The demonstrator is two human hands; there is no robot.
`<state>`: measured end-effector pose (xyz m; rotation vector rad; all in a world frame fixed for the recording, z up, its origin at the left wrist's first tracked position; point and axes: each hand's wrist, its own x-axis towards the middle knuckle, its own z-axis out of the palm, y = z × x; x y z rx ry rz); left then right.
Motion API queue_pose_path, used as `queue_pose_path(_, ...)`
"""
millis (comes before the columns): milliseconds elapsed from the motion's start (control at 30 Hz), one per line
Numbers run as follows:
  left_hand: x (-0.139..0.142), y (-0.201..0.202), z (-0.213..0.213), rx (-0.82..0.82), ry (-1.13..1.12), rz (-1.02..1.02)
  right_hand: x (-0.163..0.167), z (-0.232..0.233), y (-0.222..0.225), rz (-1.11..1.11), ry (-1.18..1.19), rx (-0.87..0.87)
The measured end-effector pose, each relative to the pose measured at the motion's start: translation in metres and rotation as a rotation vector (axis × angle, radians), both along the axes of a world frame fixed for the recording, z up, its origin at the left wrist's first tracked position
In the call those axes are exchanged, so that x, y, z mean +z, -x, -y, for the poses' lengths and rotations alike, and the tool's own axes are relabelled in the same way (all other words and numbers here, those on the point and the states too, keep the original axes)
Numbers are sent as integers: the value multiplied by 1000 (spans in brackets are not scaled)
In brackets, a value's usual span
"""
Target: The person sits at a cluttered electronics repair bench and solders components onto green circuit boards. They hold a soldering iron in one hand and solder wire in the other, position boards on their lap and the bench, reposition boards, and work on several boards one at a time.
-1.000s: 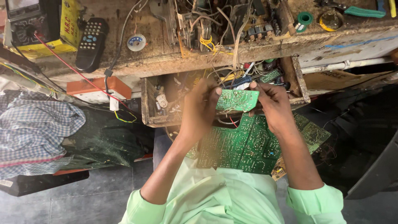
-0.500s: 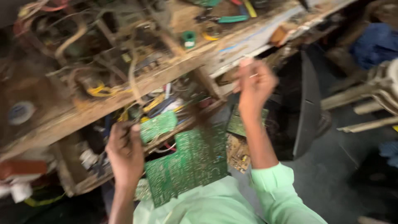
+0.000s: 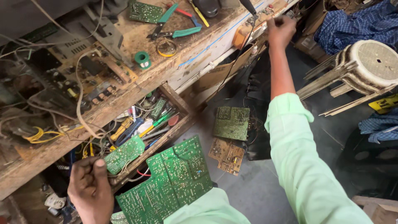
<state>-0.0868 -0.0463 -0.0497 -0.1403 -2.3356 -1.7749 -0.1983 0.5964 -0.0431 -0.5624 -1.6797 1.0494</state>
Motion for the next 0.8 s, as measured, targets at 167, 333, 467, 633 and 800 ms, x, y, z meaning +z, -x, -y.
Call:
queue_pose_path(167, -3, 3, 2, 8, 94, -48, 11, -3, 25, 94, 119, -81)
queue_pose_path(333, -2, 3, 4, -7, 132, -47, 7, -3, 26, 90, 113, -30)
queue_pose_path(467, -1, 2, 3, -13, 117, -10, 3, -4, 23, 16, -20, -10)
queue_pose_path(633, 1, 0, 1, -13, 70, 18, 1, -7, 25, 91, -90, -85)
queue_pose_path(800, 2, 0, 0, -19, 77, -2, 9, -2, 28, 40, -497, -276)
